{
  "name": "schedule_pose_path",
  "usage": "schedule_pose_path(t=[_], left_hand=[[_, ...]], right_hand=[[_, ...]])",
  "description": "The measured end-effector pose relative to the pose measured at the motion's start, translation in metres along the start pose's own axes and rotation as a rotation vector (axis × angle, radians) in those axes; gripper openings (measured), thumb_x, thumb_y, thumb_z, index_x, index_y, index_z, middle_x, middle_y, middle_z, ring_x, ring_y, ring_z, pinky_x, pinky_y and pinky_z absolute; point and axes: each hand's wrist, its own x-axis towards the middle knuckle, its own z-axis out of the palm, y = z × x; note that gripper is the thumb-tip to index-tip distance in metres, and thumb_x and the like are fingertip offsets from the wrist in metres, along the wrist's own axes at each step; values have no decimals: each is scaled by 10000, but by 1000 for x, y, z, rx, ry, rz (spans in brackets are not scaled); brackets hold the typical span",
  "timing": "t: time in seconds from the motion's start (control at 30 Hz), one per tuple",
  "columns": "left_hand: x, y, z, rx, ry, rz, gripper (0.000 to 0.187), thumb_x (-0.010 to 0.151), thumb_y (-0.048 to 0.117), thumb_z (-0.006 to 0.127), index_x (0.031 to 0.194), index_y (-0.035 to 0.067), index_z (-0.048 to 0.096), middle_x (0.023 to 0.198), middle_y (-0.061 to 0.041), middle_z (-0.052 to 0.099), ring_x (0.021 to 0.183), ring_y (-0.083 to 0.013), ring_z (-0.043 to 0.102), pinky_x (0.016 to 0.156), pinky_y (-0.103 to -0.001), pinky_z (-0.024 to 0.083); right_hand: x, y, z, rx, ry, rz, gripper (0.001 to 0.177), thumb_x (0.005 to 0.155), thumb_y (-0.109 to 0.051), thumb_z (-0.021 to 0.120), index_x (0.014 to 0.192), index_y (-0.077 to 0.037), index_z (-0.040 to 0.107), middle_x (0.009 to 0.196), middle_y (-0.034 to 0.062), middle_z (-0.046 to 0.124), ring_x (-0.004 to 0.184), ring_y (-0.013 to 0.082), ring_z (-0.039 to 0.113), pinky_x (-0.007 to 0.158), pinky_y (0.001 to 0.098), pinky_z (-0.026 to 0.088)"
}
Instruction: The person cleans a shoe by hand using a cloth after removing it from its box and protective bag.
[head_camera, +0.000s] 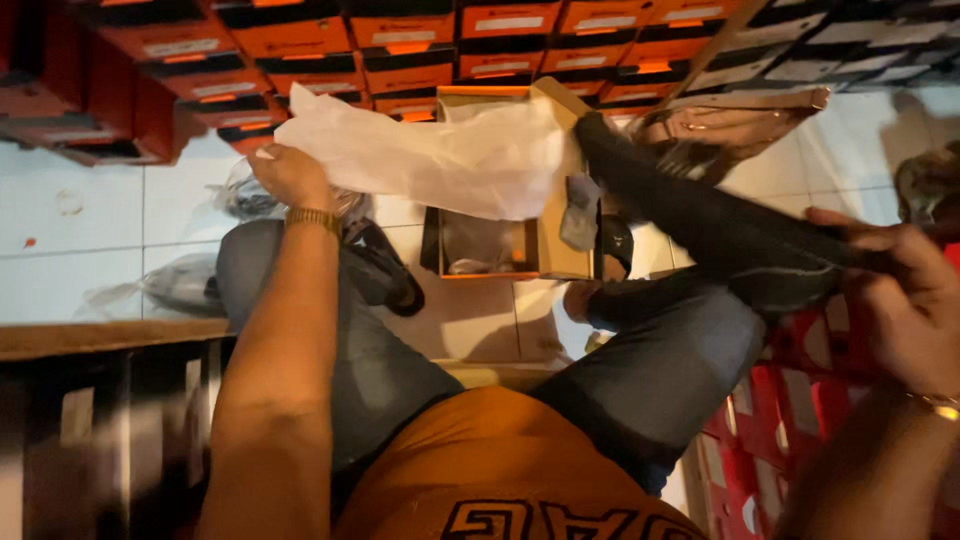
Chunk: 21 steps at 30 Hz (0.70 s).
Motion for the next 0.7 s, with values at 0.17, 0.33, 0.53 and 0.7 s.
schedule_pose_path(t=[0.17, 0.33, 0.53, 0.7], left_hand=[[-50, 35, -11, 422, -751, -48, 586, 987, 368, 652, 1478, 148, 420, 1680, -189, 122, 1539, -371, 256, 1181, -604, 281], [-136, 105, -79, -345, -1389, -60, 771, 861, 438, 788, 1455, 151, 389, 1224, -63, 531, 1080, -202, 550, 991, -372, 483], [-156, 72, -72, -361, -1492, -308, 458, 733, 114, 746, 1187, 147, 692, 995, -102, 707, 861, -248, 694, 710, -433, 584], [-117, 21, -69, -397, -1454, -700, 723, 741, -84, 505, 1388, 238, 534, 1079, -147, 621, 805, -316, 723, 607, -382, 614]], right_hand=[[15, -33, 40, -202, 118, -12, 265, 934, 66, 488, 1188, 43, 563, 1612, 262, 527, 1253, 272, 562, 971, 354, 431], [40, -39, 156, -253, 123, -180, 382, 882, 55, 584, 1249, -48, 569, 1561, 235, 442, 1455, 410, 445, 1033, 471, 513], [56, -33, 246, -155, 40, -344, 461, 889, -182, 672, 1348, -215, 644, 1429, 107, 589, 1224, 316, 642, 945, 399, 563], [133, 39, 229, 119, 283, -94, 588, 903, 42, 697, 1457, -12, 507, 1446, 303, 529, 1363, 481, 481, 1137, 548, 438]])
